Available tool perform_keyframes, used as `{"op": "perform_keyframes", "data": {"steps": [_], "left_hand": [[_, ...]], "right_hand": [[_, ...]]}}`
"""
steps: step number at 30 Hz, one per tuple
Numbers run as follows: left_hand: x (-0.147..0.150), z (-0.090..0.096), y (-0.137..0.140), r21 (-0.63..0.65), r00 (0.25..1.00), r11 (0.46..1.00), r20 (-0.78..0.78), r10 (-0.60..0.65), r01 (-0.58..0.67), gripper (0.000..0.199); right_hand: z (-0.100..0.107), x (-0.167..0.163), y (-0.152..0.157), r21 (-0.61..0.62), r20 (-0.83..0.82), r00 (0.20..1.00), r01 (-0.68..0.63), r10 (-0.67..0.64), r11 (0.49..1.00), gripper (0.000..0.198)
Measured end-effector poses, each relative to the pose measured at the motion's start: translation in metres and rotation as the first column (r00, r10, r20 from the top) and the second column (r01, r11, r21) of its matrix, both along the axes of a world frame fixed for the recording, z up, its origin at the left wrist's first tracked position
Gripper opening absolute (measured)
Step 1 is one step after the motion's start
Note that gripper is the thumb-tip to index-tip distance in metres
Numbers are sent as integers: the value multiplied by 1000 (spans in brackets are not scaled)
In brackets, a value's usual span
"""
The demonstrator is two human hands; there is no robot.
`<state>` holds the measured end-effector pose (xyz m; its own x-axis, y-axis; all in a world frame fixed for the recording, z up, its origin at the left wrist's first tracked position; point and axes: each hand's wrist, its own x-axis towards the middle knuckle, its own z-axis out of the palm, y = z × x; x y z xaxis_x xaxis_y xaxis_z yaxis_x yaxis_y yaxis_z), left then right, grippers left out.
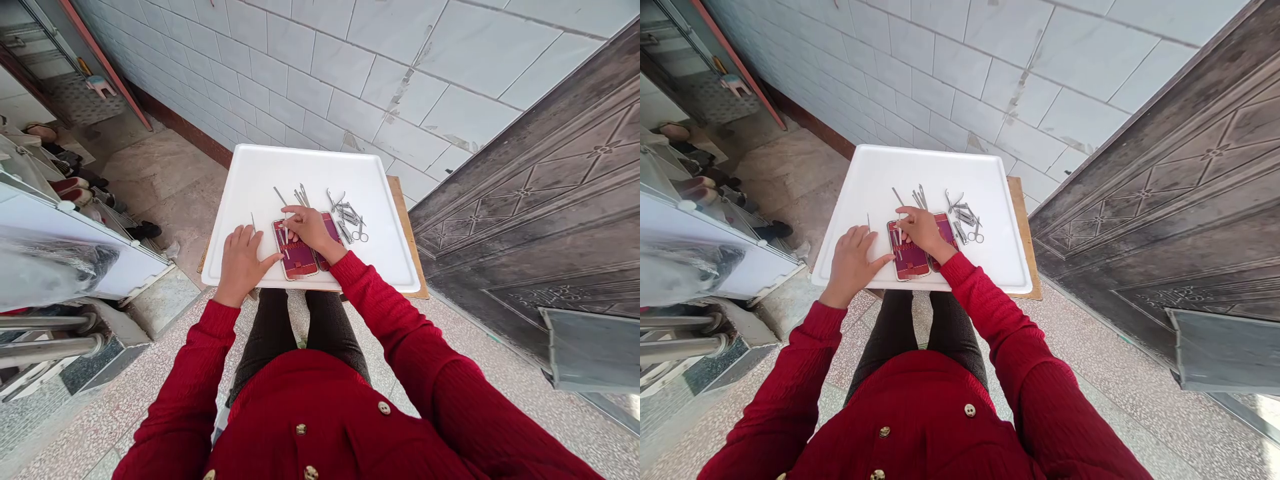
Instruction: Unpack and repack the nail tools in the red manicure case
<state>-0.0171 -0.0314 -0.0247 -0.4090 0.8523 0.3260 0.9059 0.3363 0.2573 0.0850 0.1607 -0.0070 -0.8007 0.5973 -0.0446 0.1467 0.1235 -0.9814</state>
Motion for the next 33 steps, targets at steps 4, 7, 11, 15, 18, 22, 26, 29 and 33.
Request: {"op": "perform_keyframes", "data": {"steps": [4,7,11,15,18,22,26,29,33], "left_hand": [[1,0,1,-5,1000,1000,-9,1,-1,71],[1,-1,1,-1,1000,1000,3,-1,1,72],[0,-1,1,1,1000,1000,6,0,0,71],[0,-1,1,1,1000,1000,0,-2,2,71],[0,0,1,4,1000,1000,-2,-1,1,69],[0,0,1,-2,1000,1000,3,1,-1,65],[0,0,1,4,1000,1000,7,-1,1,66],[0,0,1,1,1000,1000,2,-4,4,66],[-1,-1,1,6,1000,1000,-4,3,-3,66]], "right_hand": [[-2,0,2,153,65,998,-24,14,988,21],[-1,-1,2,341,93,995,-13,-20,940,21],[0,-2,-1,534,106,993,-19,-45,845,28],[0,0,-7,646,152,988,-80,-25,759,37],[1,3,-11,714,210,977,-131,-33,687,40],[2,9,-16,779,304,951,-211,-62,591,39],[2,13,-20,827,321,946,-256,-47,501,38],[4,14,-22,834,331,943,-279,-27,476,38],[6,15,-24,802,317,949,-263,-9,536,37]]}}
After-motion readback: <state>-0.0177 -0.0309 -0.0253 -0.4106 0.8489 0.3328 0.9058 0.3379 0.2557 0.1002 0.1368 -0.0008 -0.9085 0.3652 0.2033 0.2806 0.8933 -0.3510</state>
